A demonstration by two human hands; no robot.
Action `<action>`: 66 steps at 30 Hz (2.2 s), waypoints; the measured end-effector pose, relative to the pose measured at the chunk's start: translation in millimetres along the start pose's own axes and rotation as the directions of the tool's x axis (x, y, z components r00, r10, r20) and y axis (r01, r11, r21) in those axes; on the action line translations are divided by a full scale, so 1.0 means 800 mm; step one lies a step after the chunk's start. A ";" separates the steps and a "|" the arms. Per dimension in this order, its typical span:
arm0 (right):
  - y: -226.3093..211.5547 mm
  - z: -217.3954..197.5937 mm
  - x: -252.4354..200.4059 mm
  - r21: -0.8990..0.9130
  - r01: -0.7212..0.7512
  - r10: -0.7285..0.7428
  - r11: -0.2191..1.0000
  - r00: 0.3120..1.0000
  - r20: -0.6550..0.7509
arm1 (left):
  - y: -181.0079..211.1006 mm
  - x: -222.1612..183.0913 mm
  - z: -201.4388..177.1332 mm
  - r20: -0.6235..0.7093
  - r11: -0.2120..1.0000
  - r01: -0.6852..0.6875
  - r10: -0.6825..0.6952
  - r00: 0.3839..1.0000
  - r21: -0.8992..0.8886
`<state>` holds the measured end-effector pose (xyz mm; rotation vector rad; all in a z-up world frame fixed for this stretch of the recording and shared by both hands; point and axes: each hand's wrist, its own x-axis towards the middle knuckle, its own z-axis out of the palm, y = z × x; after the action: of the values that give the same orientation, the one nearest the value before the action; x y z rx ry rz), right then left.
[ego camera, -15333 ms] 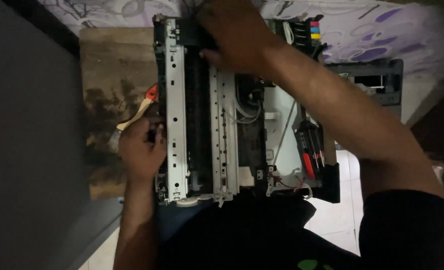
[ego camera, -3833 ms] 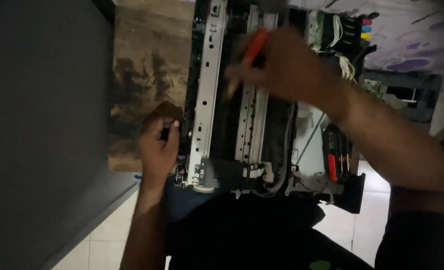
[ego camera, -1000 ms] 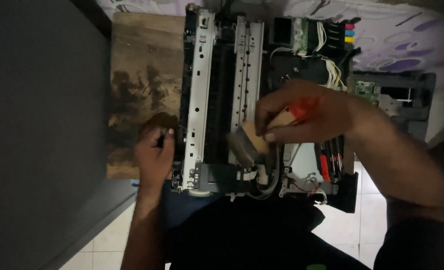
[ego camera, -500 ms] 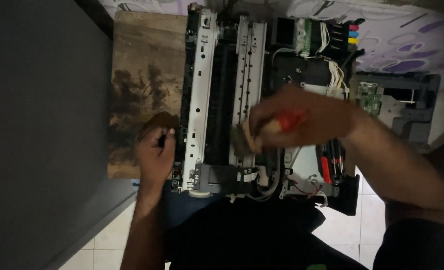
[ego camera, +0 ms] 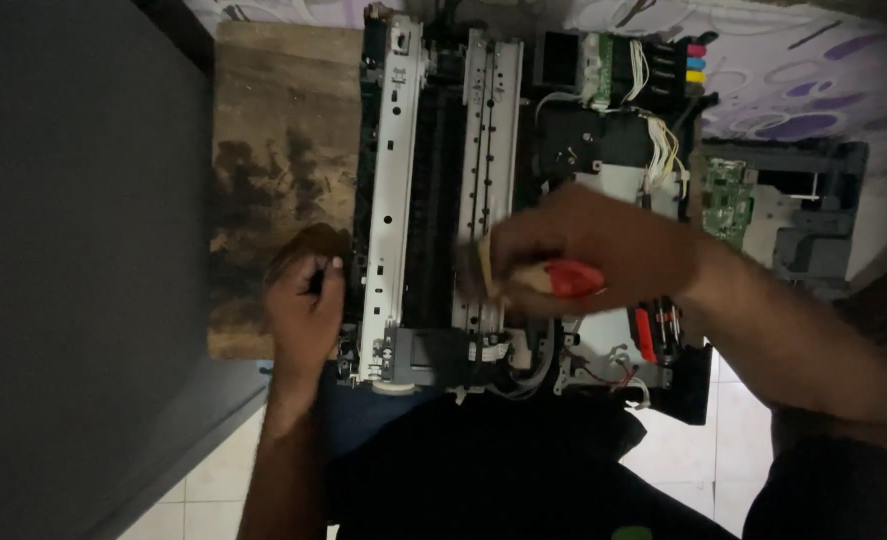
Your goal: Disassembling and cleaning the internal components of an inkjet printer using a brush and manual inspection.
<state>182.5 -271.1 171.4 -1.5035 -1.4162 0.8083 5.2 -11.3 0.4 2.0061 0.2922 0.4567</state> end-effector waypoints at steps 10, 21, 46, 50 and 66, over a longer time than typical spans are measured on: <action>0.004 0.020 -0.029 -0.430 -0.357 0.275 0.829 0.931 -0.242 | 0.004 0.004 -0.003 -0.019 0.994 -0.098 0.099 0.995 0.042; 0.024 -0.018 -0.033 -0.383 -0.049 -0.046 0.922 0.971 -0.235 | -0.002 -0.005 0.000 -0.003 0.999 0.034 -0.034 0.999 -0.019; 0.049 -0.082 -0.042 -0.393 -0.531 0.464 0.751 0.847 -0.259 | 0.004 0.004 -0.002 -0.004 0.996 -0.089 0.089 0.996 0.022; 0.050 -0.101 -0.030 -0.228 -0.371 0.212 0.900 0.831 -0.514 | 0.002 0.000 -0.002 -0.009 0.995 -0.094 0.095 0.995 0.017; 0.018 -0.087 -0.010 -0.395 -0.304 0.071 0.867 0.860 -0.506 | 0.001 -0.001 -0.004 -0.026 0.999 -0.047 0.048 0.999 0.027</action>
<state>250.0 -290.3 184.4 -2.0698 -1.1277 0.1666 3.0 -9.3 2.7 2.0375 0.2685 0.5123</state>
